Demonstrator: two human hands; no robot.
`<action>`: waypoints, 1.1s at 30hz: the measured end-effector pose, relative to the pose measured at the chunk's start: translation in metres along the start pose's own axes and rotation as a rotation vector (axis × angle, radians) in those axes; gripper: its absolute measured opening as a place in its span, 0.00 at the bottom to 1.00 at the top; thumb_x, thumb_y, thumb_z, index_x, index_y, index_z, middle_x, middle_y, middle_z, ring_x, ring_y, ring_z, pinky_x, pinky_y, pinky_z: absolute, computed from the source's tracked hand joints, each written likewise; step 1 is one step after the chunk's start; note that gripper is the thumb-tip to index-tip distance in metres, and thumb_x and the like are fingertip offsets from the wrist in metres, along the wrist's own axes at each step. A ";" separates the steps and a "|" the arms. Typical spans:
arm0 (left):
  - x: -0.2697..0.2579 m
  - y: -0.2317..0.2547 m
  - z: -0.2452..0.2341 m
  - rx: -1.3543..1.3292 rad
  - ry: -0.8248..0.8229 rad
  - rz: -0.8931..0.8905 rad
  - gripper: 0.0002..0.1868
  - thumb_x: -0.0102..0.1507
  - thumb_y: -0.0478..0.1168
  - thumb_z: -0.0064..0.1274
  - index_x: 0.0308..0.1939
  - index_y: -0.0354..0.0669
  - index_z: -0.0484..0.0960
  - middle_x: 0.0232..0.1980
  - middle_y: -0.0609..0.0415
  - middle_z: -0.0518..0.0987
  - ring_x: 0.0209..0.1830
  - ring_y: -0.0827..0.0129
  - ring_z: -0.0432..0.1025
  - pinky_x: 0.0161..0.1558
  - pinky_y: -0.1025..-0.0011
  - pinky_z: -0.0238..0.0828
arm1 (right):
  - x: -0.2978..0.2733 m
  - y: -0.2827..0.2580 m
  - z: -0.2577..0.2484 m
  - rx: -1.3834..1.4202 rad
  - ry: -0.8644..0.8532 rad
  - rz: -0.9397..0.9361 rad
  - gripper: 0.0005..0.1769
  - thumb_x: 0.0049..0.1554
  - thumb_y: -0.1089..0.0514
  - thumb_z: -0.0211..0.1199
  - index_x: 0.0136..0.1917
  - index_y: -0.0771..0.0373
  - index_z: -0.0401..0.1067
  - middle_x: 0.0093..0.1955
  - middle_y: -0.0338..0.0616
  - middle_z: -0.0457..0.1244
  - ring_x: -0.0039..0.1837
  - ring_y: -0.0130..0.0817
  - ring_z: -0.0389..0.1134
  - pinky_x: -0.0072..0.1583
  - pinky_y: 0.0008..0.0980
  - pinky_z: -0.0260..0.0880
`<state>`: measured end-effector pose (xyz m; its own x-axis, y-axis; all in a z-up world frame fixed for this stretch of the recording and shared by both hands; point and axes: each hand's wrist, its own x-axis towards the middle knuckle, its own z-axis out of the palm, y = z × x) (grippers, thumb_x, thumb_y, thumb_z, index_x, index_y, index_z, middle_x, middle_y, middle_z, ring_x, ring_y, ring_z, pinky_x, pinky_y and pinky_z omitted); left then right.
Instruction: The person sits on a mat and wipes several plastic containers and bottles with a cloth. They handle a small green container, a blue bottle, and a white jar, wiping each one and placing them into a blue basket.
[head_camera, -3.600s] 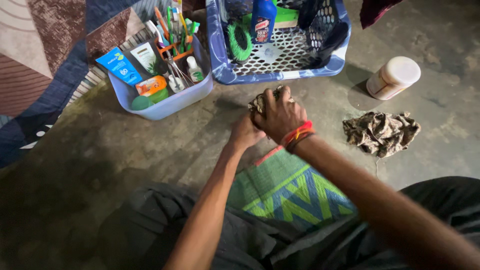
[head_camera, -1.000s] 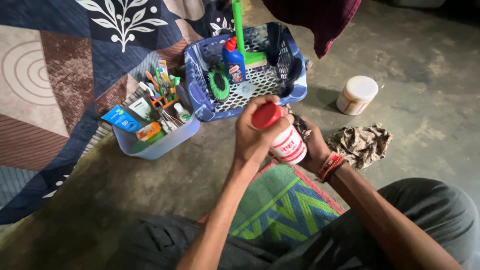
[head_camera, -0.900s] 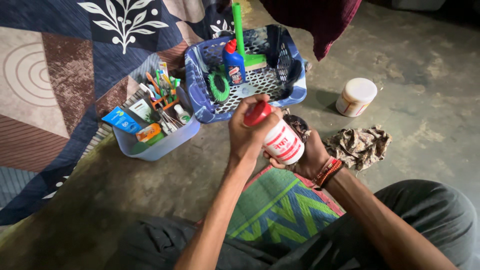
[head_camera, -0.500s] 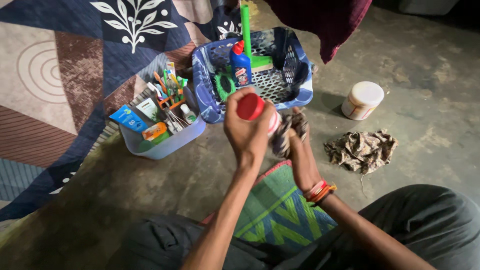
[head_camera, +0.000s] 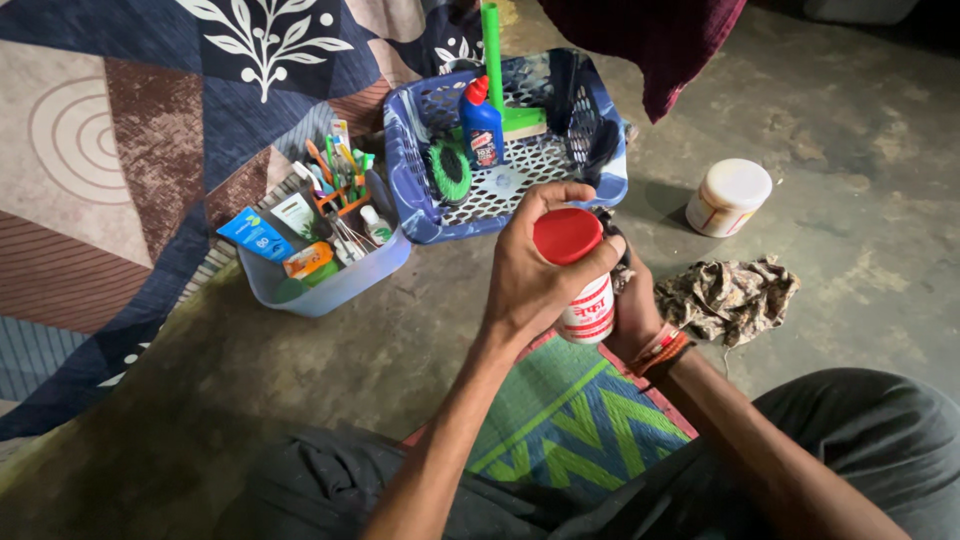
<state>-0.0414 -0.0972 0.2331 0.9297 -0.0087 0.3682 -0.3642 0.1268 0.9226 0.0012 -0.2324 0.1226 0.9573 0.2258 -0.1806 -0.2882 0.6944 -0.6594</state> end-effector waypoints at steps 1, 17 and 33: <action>0.002 -0.001 0.002 -0.057 0.005 -0.038 0.29 0.58 0.42 0.67 0.59 0.36 0.74 0.49 0.50 0.80 0.50 0.67 0.77 0.54 0.68 0.78 | 0.001 -0.001 0.000 0.018 0.020 0.064 0.28 0.67 0.39 0.42 0.64 0.63 0.67 0.56 0.44 0.68 0.56 0.34 0.69 0.59 0.36 0.70; -0.002 -0.020 0.023 0.294 0.186 0.050 0.40 0.62 0.67 0.57 0.62 0.37 0.76 0.56 0.46 0.79 0.56 0.61 0.76 0.57 0.64 0.74 | -0.011 -0.009 0.016 -0.049 -0.050 -0.226 0.30 0.69 0.39 0.42 0.71 0.62 0.64 0.64 0.46 0.65 0.62 0.39 0.68 0.65 0.42 0.68; 0.027 -0.038 0.007 0.027 0.454 -0.075 0.39 0.67 0.62 0.51 0.66 0.31 0.64 0.52 0.45 0.76 0.50 0.63 0.74 0.48 0.67 0.73 | -0.040 -0.002 0.036 -0.619 0.063 -0.318 0.33 0.70 0.42 0.47 0.78 0.67 0.59 0.71 0.53 0.62 0.68 0.38 0.60 0.67 0.40 0.57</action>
<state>-0.0029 -0.1089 0.2083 0.8815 0.4188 0.2180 -0.2902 0.1165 0.9498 -0.0374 -0.2178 0.1577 0.9979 0.0232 0.0605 0.0547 0.1990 -0.9785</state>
